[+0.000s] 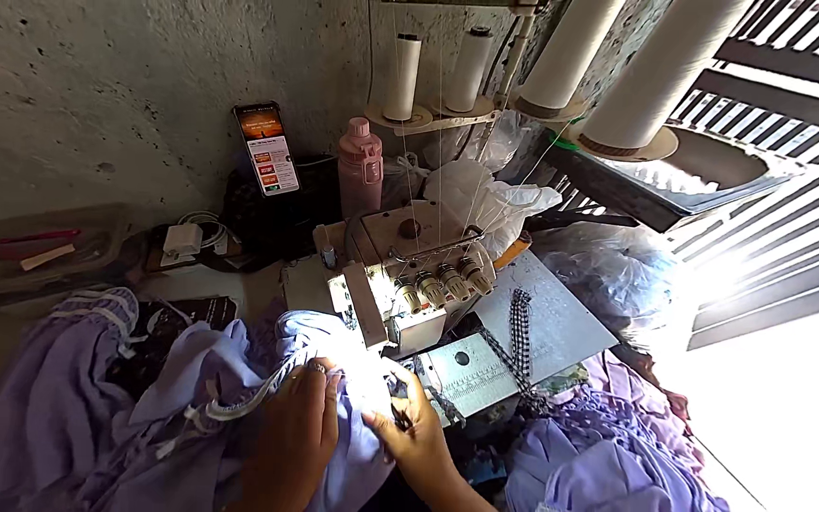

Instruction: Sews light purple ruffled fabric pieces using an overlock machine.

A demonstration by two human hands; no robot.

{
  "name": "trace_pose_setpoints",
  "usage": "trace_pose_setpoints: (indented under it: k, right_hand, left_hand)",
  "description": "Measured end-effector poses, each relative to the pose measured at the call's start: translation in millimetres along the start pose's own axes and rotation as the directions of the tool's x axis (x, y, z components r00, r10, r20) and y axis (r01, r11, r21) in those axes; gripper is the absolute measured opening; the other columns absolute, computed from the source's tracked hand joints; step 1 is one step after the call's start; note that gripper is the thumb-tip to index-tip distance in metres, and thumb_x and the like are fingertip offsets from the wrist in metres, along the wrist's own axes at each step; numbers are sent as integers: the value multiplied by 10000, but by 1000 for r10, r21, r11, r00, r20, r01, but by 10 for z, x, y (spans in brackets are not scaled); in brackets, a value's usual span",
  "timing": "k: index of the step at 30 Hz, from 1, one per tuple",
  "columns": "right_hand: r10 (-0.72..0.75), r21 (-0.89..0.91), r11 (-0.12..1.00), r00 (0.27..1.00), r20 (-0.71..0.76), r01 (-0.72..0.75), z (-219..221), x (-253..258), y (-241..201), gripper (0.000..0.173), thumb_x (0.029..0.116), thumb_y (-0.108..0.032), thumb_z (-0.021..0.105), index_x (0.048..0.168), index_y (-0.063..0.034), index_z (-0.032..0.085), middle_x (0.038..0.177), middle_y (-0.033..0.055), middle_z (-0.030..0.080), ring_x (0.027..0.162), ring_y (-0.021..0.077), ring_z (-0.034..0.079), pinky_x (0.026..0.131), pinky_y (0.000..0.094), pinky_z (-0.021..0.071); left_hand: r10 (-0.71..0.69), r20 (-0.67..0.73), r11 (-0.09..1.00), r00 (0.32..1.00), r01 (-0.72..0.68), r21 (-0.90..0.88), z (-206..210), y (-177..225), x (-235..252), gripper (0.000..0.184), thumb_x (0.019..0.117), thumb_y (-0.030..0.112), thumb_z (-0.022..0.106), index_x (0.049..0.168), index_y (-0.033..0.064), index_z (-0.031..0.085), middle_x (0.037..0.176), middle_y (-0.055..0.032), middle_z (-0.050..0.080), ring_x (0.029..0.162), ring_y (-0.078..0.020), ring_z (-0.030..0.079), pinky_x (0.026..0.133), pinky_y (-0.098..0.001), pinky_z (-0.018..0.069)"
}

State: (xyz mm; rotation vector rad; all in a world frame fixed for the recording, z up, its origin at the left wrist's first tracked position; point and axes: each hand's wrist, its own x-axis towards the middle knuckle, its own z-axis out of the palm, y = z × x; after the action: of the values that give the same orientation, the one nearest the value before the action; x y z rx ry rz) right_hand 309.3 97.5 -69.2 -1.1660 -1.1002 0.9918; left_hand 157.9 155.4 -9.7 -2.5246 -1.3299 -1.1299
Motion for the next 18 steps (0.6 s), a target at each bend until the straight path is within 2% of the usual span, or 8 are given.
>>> trace_pose_setpoints:
  k: [2, 5, 7, 9, 11, 13, 15, 18]
  right_hand:
    - [-280, -321, 918, 955, -100, 235, -37, 70, 150, 603, 890, -311, 765, 1323, 51, 553, 736, -26, 678, 536, 16, 566, 500, 199, 495]
    - [-475, -513, 787, 868, -146, 344, -90, 344, 35, 334, 876, -214, 671, 1143, -13, 645, 739, -19, 612, 553, 24, 515, 487, 182, 432]
    - [-424, -582, 766, 895, -137, 274, -75, 503, -59, 317, 814, -201, 672, 1080, -28, 673, 639, -37, 540, 516, 76, 505, 466, 264, 433]
    - [-333, -625, 757, 935, -123, 188, -25, 592, -98, 325, 808, -274, 692, 1031, -38, 683, 607, -31, 514, 507, 122, 504, 475, 332, 426]
    - [-320, -633, 756, 938, -133, 169, 20, 632, -91, 335, 808, -312, 698, 1024, -56, 690, 608, -30, 528, 507, 125, 515, 474, 338, 426]
    - [-313, -623, 766, 939, -144, 160, 38, 641, -75, 347, 800, -310, 701, 1042, -61, 691, 612, -31, 533, 510, 120, 517, 477, 336, 429]
    - [-295, -620, 771, 944, -147, 145, 37, 652, -63, 356, 807, -314, 697, 1058, -62, 687, 612, -33, 532, 504, 118, 511, 474, 333, 428]
    - [-264, -598, 792, 952, -152, 124, 32, 676, -58, 316, 800, -271, 691, 1040, -66, 680, 639, -22, 556, 529, 121, 526, 492, 335, 435]
  left_hand:
    - [-66, -35, 998, 997, 65, -10, 160, 11, 24, 318, 1020, 166, 396, 1034, -60, 619, 672, -132, 609, 600, -263, 634, 582, -375, 524]
    - [-163, 13, 986, 987, 163, -29, 208, 27, 62, 514, 972, 383, 522, 1080, -110, 624, 720, -169, 639, 647, -311, 658, 620, -444, 536]
    - [-175, 59, 984, 983, 176, -13, 180, 32, 101, 621, 860, 463, 663, 1057, -126, 657, 763, -195, 689, 677, -343, 693, 638, -485, 555]
    - [-123, 43, 992, 991, 121, 36, 187, -10, 134, 362, 851, 294, 639, 818, -66, 664, 631, -151, 626, 575, -300, 655, 547, -435, 512]
    - [-99, 27, 994, 995, 97, 56, 190, -49, 173, 270, 868, 187, 582, 683, -9, 608, 559, -116, 557, 518, -256, 608, 496, -387, 461]
    - [-105, 13, 994, 994, 105, 30, 193, -80, 201, 248, 863, 148, 550, 674, -3, 606, 627, -130, 582, 587, -261, 626, 539, -383, 479]
    - [-122, 33, 992, 992, 123, -25, 186, -112, 228, 254, 879, 134, 516, 730, -22, 650, 856, -166, 648, 809, -282, 661, 704, -385, 539]
    - [-103, 18, 994, 994, 104, -38, 193, -113, 250, 283, 887, 124, 473, 744, -35, 658, 826, -181, 687, 807, -297, 695, 729, -403, 545]
